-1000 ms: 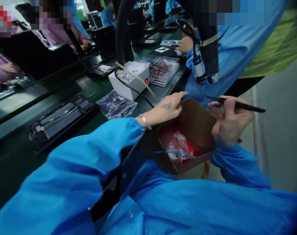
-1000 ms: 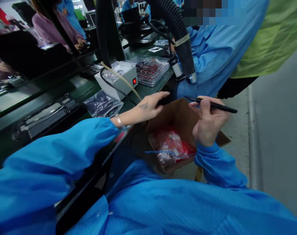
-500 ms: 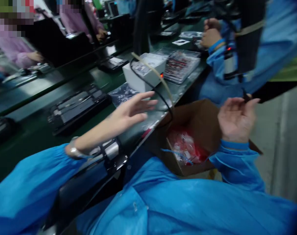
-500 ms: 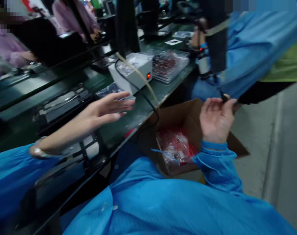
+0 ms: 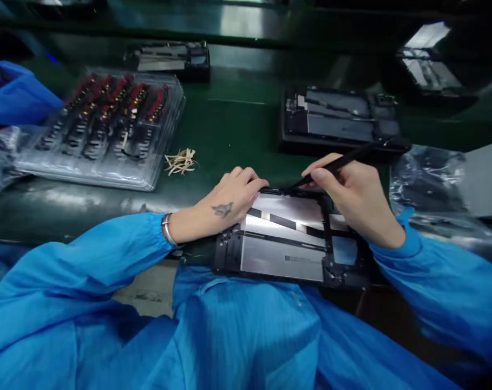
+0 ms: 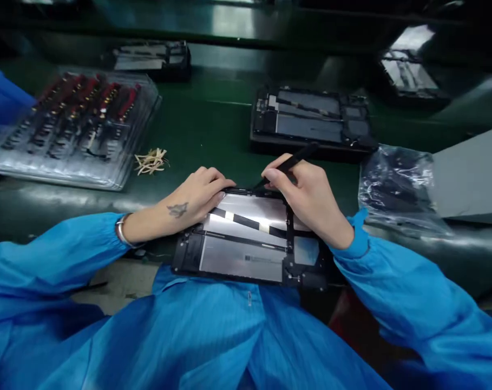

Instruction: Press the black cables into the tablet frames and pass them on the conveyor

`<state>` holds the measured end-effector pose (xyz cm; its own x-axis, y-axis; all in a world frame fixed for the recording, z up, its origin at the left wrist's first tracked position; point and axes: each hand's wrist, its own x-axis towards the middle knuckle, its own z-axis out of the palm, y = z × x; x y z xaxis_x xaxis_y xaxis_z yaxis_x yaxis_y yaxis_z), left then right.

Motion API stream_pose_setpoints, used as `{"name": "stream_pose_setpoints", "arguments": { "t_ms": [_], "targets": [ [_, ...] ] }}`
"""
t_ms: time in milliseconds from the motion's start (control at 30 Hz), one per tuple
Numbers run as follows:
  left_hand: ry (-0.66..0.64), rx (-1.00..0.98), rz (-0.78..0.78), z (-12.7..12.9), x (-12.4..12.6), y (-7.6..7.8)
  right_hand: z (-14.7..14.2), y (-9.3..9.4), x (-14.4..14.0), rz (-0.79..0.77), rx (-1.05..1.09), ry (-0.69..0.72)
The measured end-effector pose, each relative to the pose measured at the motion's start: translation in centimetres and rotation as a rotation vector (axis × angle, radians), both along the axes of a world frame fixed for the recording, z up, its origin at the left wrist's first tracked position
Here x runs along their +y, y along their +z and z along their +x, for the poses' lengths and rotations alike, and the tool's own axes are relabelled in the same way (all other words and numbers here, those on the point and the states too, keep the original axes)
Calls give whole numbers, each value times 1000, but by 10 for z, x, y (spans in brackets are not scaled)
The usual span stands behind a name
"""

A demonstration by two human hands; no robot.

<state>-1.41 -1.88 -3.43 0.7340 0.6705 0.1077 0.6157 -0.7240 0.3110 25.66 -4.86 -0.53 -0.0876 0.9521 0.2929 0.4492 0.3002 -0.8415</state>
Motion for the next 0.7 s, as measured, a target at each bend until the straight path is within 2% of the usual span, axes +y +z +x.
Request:
{"name": "stream_pose_setpoints", "arguments": {
  "t_ms": [100,367,700],
  "targets": [
    [-3,-22,22,-3,-6,-3,-17,-2,13,-44,-83,62],
    [-18,-25,55,-6,-3,-7,-11,3,8,14,-234,93],
    [-14,-37,47,-6,-5,-5,-14,4,10,-12,-258,90]
  ]
}}
